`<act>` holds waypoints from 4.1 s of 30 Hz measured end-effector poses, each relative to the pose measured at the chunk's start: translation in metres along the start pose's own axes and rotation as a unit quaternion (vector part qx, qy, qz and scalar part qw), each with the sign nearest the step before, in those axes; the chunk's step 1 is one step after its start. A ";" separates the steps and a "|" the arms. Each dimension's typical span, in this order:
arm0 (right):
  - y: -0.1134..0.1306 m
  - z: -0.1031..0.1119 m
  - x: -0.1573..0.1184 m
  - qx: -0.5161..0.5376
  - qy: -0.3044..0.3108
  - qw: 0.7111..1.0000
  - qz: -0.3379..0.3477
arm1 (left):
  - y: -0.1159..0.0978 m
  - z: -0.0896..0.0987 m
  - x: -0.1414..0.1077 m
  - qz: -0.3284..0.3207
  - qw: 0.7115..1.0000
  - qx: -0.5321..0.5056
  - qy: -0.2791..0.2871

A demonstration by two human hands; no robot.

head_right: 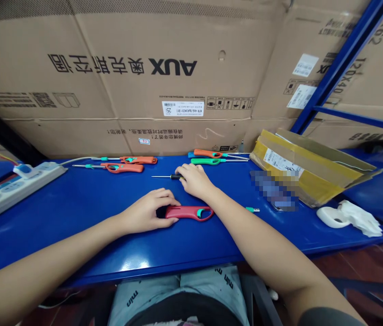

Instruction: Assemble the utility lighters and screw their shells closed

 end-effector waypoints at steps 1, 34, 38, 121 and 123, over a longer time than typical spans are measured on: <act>0.001 0.000 -0.001 -0.012 0.002 1.000 0.000 | 0.000 0.001 0.000 0.003 1.000 -0.002 -0.001; 0.050 -0.023 -0.060 0.161 0.430 0.888 0.019 | 0.049 0.029 -0.002 0.136 0.965 -0.200 -0.106; 0.032 0.001 -0.043 0.141 0.357 0.923 -0.022 | 0.064 0.009 -0.004 0.214 0.893 -0.394 -0.036; 0.049 0.022 -0.012 -0.053 0.089 0.987 0.126 | 0.145 0.060 -0.030 0.201 0.955 0.207 0.065; 0.060 0.017 -0.019 -0.039 0.100 0.987 0.123 | 0.132 0.057 -0.028 0.192 0.961 0.190 0.067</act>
Point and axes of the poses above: each hand's wrist, its own x-axis towards the middle knuckle, its own z-axis out of the back of the hand, y = z × x, the point moved 10 cm from there along x, towards the middle knuckle, and after that the axes turned 10 degrees about x, right-handed, at the moved point
